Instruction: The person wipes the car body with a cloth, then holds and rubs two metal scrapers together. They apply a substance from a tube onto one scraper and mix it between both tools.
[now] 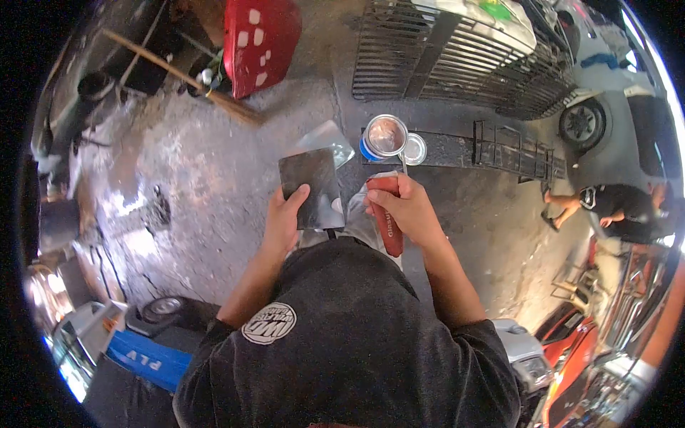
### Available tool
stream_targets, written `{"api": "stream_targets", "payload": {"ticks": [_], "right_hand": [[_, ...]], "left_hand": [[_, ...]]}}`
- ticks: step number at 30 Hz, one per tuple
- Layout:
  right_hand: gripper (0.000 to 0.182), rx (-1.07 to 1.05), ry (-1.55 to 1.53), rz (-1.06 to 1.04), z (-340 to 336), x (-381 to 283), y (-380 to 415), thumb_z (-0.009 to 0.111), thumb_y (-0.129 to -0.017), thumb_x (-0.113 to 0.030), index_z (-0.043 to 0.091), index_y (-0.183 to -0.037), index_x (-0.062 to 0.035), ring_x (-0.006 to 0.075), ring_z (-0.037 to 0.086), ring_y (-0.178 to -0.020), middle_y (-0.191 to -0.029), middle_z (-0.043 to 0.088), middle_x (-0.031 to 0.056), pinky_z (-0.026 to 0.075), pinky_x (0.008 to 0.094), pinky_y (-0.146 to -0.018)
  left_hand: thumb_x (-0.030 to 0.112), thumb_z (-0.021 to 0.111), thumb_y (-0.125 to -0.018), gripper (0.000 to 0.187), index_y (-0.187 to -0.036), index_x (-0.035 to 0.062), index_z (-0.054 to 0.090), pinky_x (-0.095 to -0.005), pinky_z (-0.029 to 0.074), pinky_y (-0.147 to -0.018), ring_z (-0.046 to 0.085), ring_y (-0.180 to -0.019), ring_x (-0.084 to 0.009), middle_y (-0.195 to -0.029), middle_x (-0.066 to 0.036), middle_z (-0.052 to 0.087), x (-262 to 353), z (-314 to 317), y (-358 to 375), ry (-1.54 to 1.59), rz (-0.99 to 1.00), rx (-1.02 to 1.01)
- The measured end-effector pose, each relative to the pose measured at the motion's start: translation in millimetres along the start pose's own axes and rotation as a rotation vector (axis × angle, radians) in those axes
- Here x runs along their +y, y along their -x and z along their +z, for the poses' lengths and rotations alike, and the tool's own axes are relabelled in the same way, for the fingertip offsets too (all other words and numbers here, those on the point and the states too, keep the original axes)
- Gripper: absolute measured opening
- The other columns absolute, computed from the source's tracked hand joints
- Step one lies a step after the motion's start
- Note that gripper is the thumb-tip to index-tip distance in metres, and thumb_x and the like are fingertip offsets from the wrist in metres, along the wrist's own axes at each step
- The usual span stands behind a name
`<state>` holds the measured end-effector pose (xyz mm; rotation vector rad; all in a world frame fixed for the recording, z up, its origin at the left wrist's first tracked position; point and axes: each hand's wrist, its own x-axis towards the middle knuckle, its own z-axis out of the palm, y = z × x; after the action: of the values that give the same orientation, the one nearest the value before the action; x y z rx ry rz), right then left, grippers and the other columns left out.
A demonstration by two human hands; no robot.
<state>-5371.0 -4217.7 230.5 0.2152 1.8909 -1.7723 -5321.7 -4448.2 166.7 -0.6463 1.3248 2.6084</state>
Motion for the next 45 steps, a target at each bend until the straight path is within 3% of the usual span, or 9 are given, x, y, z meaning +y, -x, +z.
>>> {"api": "stream_targets", "payload": {"ticks": [9, 14, 18, 26, 29, 32, 35, 38, 45], "right_hand": [[0.02, -0.055, 0.594, -0.057, 40, -38, 25, 0.064, -0.094, -0.013, 0.066, -0.102, 0.0045, 0.0144, 0.068, -0.07, -0.082, 0.072, 0.0103, 0.053, 0.0287, -0.064], [0.018, -0.091, 0.802, -0.128, 46, -49, 31, 0.065, -0.093, -0.015, 0.067, -0.1, 0.0021, 0.0146, 0.067, -0.066, -0.079, 0.071, 0.0111, 0.052, 0.0296, -0.061], [0.017, -0.104, 0.788, -0.098, 51, -56, 35, 0.065, -0.093, -0.014, 0.067, -0.097, 0.0023, 0.0138, 0.065, -0.063, -0.074, 0.069, 0.0108, 0.051, 0.0299, -0.059], [0.013, -0.142, 0.811, -0.109, 56, -65, 37, 0.062, -0.093, -0.009, 0.064, -0.09, 0.0037, 0.0104, 0.06, -0.059, -0.068, 0.065, 0.006, 0.049, 0.0272, -0.055], [0.017, -0.158, 0.838, -0.045, 57, -71, 37, 0.062, -0.093, -0.013, 0.063, -0.098, 0.0035, 0.0136, 0.065, -0.064, -0.077, 0.068, 0.0114, 0.05, 0.0287, -0.058], [0.02, -0.192, 1.041, -0.179, 54, -79, 41, 0.064, -0.091, -0.011, 0.061, -0.105, 0.003, 0.0138, 0.067, -0.072, -0.088, 0.07, 0.0124, 0.052, 0.028, -0.063], [0.024, -0.154, 0.666, -0.066, 46, -69, 38, 0.067, -0.089, -0.008, 0.06, -0.11, 0.0018, 0.0137, 0.068, -0.08, -0.098, 0.071, 0.0112, 0.054, 0.0274, -0.07], [0.022, -0.166, 0.481, 0.013, 46, -72, 36, 0.067, -0.088, -0.002, 0.062, -0.109, 0.0001, 0.0143, 0.067, -0.081, -0.088, 0.069, 0.0071, 0.054, 0.0274, -0.075], [0.015, -0.134, 0.529, 0.039, 40, -62, 30, 0.065, -0.091, -0.004, 0.064, -0.104, 0.0031, 0.0128, 0.066, -0.074, -0.084, 0.068, 0.0062, 0.053, 0.0267, -0.069]], "left_hand": [[0.023, 0.062, -0.096, 0.035, -0.119, -0.0044, 0.06, -0.0312, 0.048, -0.088, 0.061, -0.096, -0.0129, -0.107, -0.007, 0.068, 0, -10, 20, -0.384, 0.214, -0.132], [0.026, 0.062, -0.096, 0.038, -0.117, -0.0055, 0.06, -0.033, 0.048, -0.09, 0.063, -0.098, -0.0167, -0.105, -0.013, 0.07, 28, 1, 37, -0.537, 0.256, -0.137], [0.018, 0.062, -0.094, 0.037, -0.123, -0.0048, 0.057, -0.0354, 0.047, -0.095, 0.065, -0.106, -0.0266, -0.113, -0.02, 0.068, 30, 1, 39, -0.522, 0.265, -0.176], [0.014, 0.062, -0.093, 0.038, -0.126, -0.0029, 0.057, -0.0346, 0.045, -0.097, 0.062, -0.111, -0.0257, -0.118, -0.02, 0.065, 27, 5, 39, -0.478, 0.332, -0.239], [0.014, 0.062, -0.094, 0.038, -0.127, -0.0027, 0.056, -0.0341, 0.045, -0.097, 0.062, -0.111, -0.0239, -0.118, -0.018, 0.066, 22, 4, 37, -0.43, 0.312, -0.252], [0.015, 0.061, -0.094, 0.037, -0.127, -0.0027, 0.057, -0.0336, 0.046, -0.097, 0.062, -0.109, -0.0223, -0.117, -0.017, 0.067, 20, 3, 37, -0.384, 0.287, -0.226], [0.016, 0.061, -0.095, 0.036, -0.126, -0.0028, 0.057, -0.0336, 0.046, -0.095, 0.063, -0.107, -0.0217, -0.114, -0.015, 0.069, 20, 1, 34, -0.372, 0.285, -0.185], [0.017, 0.061, -0.095, 0.036, -0.125, -0.003, 0.058, -0.0337, 0.047, -0.094, 0.064, -0.105, -0.0216, -0.112, -0.015, 0.069, 16, -1, 30, -0.35, 0.307, -0.171], [0.018, 0.061, -0.095, 0.036, -0.124, -0.0031, 0.058, -0.0346, 0.048, -0.093, 0.065, -0.104, -0.0237, -0.111, -0.017, 0.069, 27, 4, 38, -0.463, 0.276, -0.149]]}}
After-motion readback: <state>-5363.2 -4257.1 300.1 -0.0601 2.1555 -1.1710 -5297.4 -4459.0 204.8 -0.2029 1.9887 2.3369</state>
